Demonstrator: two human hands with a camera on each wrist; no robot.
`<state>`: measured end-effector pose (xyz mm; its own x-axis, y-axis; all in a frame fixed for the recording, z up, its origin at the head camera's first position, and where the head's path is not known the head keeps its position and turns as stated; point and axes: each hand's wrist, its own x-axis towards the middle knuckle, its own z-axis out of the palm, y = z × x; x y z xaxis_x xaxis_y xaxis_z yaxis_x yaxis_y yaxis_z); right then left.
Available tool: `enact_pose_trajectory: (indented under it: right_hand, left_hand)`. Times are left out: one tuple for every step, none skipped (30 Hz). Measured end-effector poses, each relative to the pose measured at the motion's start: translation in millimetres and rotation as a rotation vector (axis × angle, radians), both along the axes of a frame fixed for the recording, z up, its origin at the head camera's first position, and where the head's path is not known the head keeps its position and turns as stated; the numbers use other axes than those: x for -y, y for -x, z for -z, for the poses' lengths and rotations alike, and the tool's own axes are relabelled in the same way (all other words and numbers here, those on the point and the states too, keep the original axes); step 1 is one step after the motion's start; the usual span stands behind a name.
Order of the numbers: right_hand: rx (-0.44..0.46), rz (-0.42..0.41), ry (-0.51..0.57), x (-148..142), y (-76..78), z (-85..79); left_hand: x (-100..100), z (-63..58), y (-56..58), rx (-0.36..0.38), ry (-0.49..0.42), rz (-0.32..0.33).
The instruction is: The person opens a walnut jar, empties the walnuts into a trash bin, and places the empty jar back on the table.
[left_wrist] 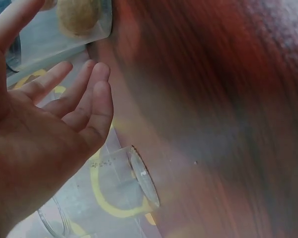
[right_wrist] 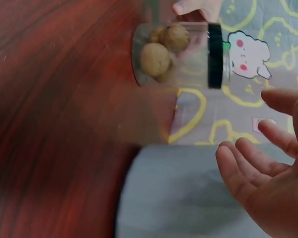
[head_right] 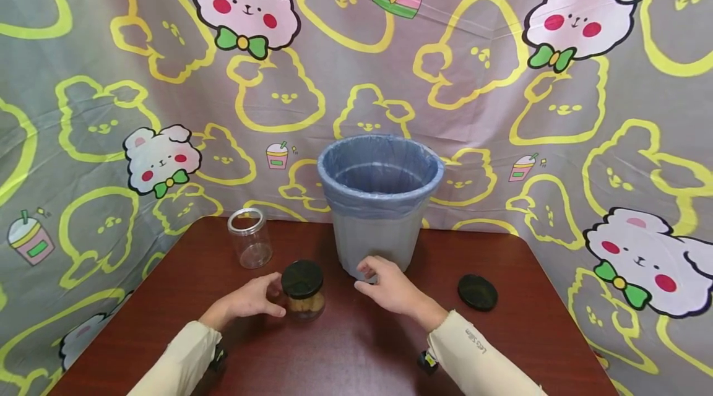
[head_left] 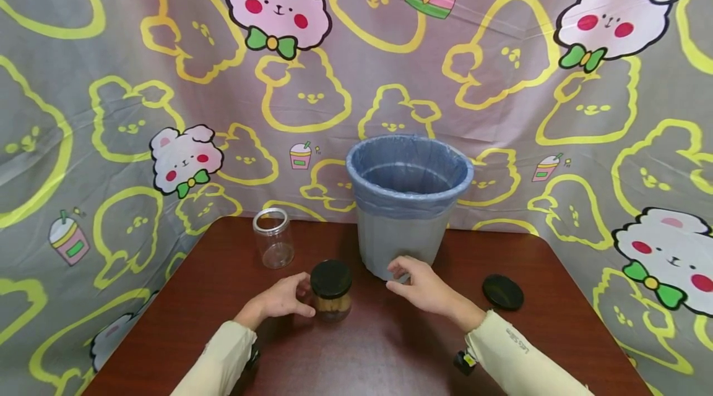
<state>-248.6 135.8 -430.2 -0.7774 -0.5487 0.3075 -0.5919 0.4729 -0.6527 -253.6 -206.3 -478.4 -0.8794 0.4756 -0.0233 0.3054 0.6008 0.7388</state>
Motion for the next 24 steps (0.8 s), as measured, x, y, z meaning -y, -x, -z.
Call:
enact_pose_trajectory:
  right_hand:
    - [0.01, -0.014, 0.001, 3.5, 0.5, 2.3]
    - [0.018, -0.028, 0.001, 7.0, 0.9, 4.4]
    - [0.029, -0.041, 0.004, 10.5, 1.2, 6.4]
    - [0.038, -0.052, 0.007, 14.0, 1.7, 8.5]
    - [0.044, -0.061, 0.01, 17.4, 2.2, 10.6]
    - [0.047, -0.068, 0.011, 20.8, 2.7, 12.7]
    - [0.045, -0.072, 0.012, 24.1, 3.4, 14.9]
    - [0.046, -0.075, 0.014, 27.3, 4.0, 16.9]
    - [0.043, -0.077, 0.015, 30.3, 4.6, 18.6]
    - [0.039, -0.079, 0.014, 33.1, 5.4, 20.6]
    - [0.039, -0.08, 0.014, 35.8, 6.1, 22.1]
    - [0.033, -0.079, 0.009, 38.6, 7.0, 23.7]
    - [0.026, -0.081, 0.005, 41.3, 7.9, 25.2]
    - [0.021, -0.083, 0.0, 44.0, 8.6, 26.0]
    - [0.012, -0.085, -0.006, 46.7, 9.2, 26.8]
    - [0.008, -0.084, -0.01, 49.2, 10.1, 27.8]
    - [0.006, -0.084, -0.01, 51.6, 10.3, 28.2]
    - [0.001, -0.081, -0.013, 53.7, 10.6, 28.6]
    - [0.001, -0.08, -0.009, 55.8, 10.5, 28.4]
    - [0.004, -0.075, -0.009, 57.8, 10.4, 28.2]
    - [0.006, -0.071, -0.007, 59.6, 10.1, 28.0]
    - [0.01, -0.071, -0.005, 61.3, 10.0, 27.5]
    - [0.01, -0.072, -0.004, 62.8, 9.5, 26.7]
    - [0.01, -0.073, -0.006, 64.2, 9.7, 26.8]
  left_hand:
    - [-0.5, 0.6, 0.5, -0.005, 0.003, 0.011]
    - [-1.0, 1.1, 0.8, -0.013, 0.003, 0.023]
    - [-1.5, 1.9, 1.2, -0.021, 0.004, 0.036]
    - [-1.9, 2.6, 1.4, -0.028, 0.004, 0.046]
    - [-2.3, 3.2, 1.6, -0.034, 0.006, 0.051]
    - [-2.6, 3.8, 1.5, -0.038, 0.006, 0.052]
    - [-2.9, 4.2, 1.6, -0.04, 0.009, 0.051]
    - [-3.3, 4.4, 1.4, -0.039, 0.01, 0.048]
    - [-3.6, 4.8, 1.4, -0.036, 0.013, 0.047]
    - [-4.1, 5.1, 1.5, -0.034, 0.011, 0.046]
    - [-4.7, 5.4, 1.6, -0.032, 0.012, 0.045]
    - [-5.3, 5.4, 1.5, -0.029, 0.008, 0.046]
    - [-5.9, 5.3, 1.6, -0.025, 0.003, 0.048]
    - [-6.5, 5.3, 1.7, -0.023, -0.004, 0.049]
    - [-6.9, 5.5, 1.8, -0.022, -0.011, 0.052]
    - [-7.3, 6.0, 2.2, -0.023, -0.015, 0.053]
    - [-7.6, 6.7, 2.8, -0.022, -0.015, 0.054]
    - [-7.9, 7.5, 3.5, -0.022, -0.02, 0.056]
    - [-8.2, 8.7, 4.6, -0.02, -0.022, 0.057]
    - [-8.4, 9.6, 5.6, -0.019, -0.023, 0.059]
    - [-8.8, 10.2, 6.4, -0.018, -0.024, 0.062]
    - [-9.3, 10.4, 7.1, -0.016, -0.025, 0.064]
    - [-9.8, 10.4, 7.8, -0.011, -0.028, 0.065]
    - [-10.4, 10.1, 8.1, -0.009, -0.032, 0.068]
